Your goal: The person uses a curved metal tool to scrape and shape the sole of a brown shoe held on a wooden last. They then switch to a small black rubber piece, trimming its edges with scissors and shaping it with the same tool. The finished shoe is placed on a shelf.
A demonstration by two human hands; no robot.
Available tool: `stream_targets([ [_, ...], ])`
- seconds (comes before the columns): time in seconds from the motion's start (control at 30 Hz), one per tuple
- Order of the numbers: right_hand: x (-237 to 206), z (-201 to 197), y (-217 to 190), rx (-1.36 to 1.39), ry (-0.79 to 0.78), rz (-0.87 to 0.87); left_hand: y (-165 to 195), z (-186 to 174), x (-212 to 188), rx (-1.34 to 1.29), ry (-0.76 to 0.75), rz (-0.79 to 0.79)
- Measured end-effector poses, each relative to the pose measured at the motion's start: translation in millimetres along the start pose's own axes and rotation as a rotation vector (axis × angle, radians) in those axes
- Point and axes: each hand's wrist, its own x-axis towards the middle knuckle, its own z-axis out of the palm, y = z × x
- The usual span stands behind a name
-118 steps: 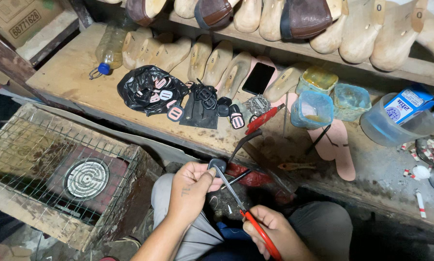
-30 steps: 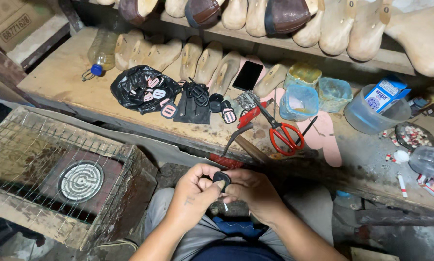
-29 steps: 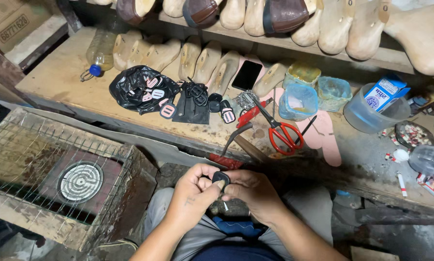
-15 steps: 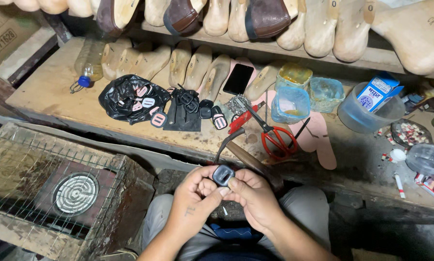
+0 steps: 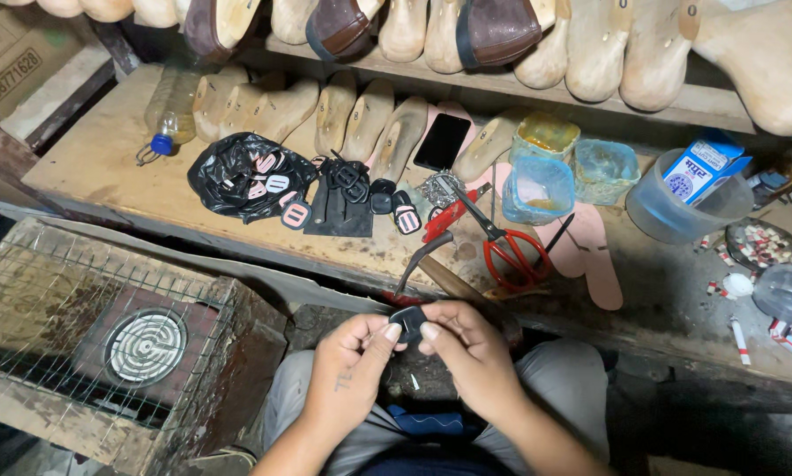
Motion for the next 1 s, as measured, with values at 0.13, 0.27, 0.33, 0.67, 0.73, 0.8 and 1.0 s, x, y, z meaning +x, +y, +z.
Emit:
stream_targets([
  [0.13,1.9,-6.0,-3.7,-0.379,0.060,-0.083,8.9,3.7,-3.8,-0.031,-0.035,-0.038],
  [0.27,2.0,-4.0,3.4,-0.313,0.053,-0.054,20.7,2.0,-9.1,0.139,-0.081,0.134],
  [0.33,2.2,-1.4,8.8,-0.267,0.054,-0.027,22.3,2.4,-10.3,0.162,-0.077,0.143],
  [0.67,-0.4,-6.2,0.8,-0.234,-0.090,0.044,-5.8,4.0,-4.5,-0.061,0.014,0.013],
  [0.73,0.4,-7.5,0.0,-0.113,-0.150,0.089,-8.8,0.9,-4.2,-0.060,-0.008,-0.025],
  [0.8,1.3,-7.5,1.7,0.058,-0.180,0.144,-9.6,-0.5,-4.2,-0.072,-0.026,-0.040],
  [1.0,-3.0,-5.4,7.1,0.147,-0.235,0.177,-7.2,-1.9,-4.6,-0.191,-0.102,-0.142],
])
